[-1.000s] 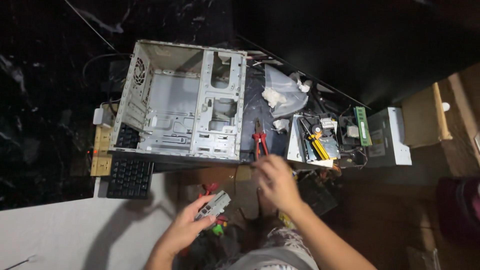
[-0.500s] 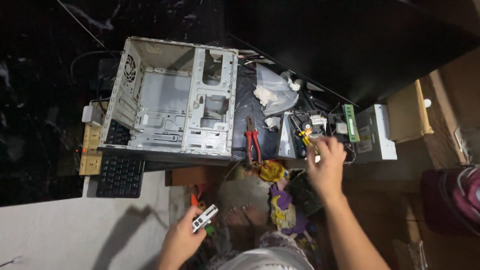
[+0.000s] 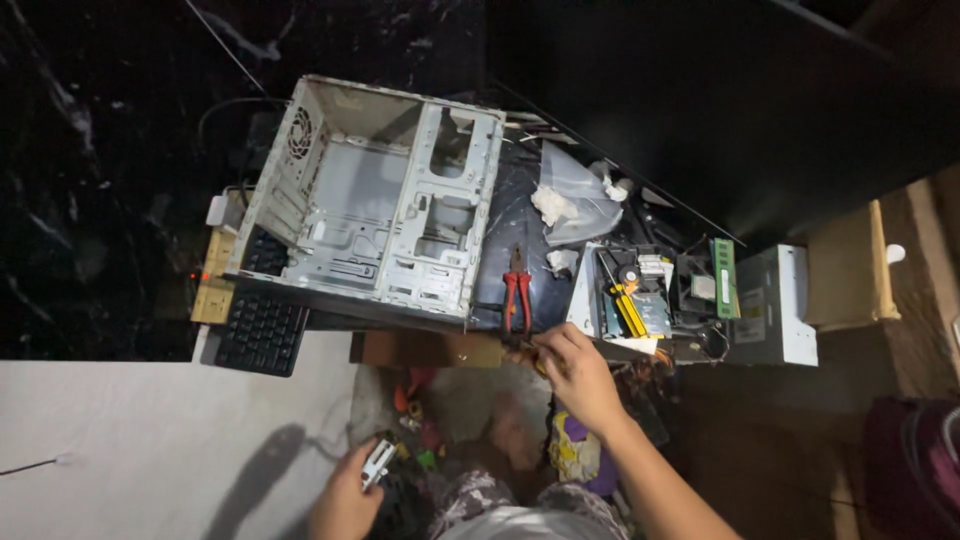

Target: Disassembling and repairing a computer's front panel USB and audio module using tools.

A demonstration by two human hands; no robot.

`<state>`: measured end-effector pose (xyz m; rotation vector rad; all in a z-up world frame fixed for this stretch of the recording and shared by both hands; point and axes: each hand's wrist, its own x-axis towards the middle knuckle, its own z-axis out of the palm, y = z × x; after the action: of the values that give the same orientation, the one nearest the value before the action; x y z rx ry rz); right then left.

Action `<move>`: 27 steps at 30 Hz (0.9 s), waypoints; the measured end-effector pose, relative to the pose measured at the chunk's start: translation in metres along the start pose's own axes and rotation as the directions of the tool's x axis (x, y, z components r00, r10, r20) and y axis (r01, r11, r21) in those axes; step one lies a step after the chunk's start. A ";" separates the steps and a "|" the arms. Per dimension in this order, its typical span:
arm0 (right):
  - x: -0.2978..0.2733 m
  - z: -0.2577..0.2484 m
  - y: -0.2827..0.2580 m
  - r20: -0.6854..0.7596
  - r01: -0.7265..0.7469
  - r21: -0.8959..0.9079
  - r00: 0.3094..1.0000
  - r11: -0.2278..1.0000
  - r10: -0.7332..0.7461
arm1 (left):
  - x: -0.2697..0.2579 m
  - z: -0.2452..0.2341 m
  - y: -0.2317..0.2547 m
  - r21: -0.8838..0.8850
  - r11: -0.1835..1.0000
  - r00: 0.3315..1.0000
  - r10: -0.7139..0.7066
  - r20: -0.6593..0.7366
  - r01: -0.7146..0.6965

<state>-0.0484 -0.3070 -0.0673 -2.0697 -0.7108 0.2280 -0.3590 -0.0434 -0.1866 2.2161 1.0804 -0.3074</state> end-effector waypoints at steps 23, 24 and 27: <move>0.038 0.027 -0.022 0.055 0.187 -0.308 0.982 0.933 -0.179 | 0.068 0.118 -0.073 -0.254 0.923 0.895 0.166 -0.415 -0.289; 0.039 0.016 -0.031 0.009 0.124 -0.265 0.992 0.956 -0.126 | 0.069 0.123 -0.079 -0.373 0.890 0.934 0.134 -0.332 -0.261; 0.099 -0.031 0.036 -0.227 0.186 -0.491 0.916 0.851 -0.331 | 0.057 0.095 -0.031 -0.442 0.814 0.926 -0.312 0.213 0.377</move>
<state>0.0595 -0.2884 -0.0681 -2.3441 -0.9075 -0.4556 -0.3399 -0.0547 -0.2994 1.5369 1.3232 -0.2978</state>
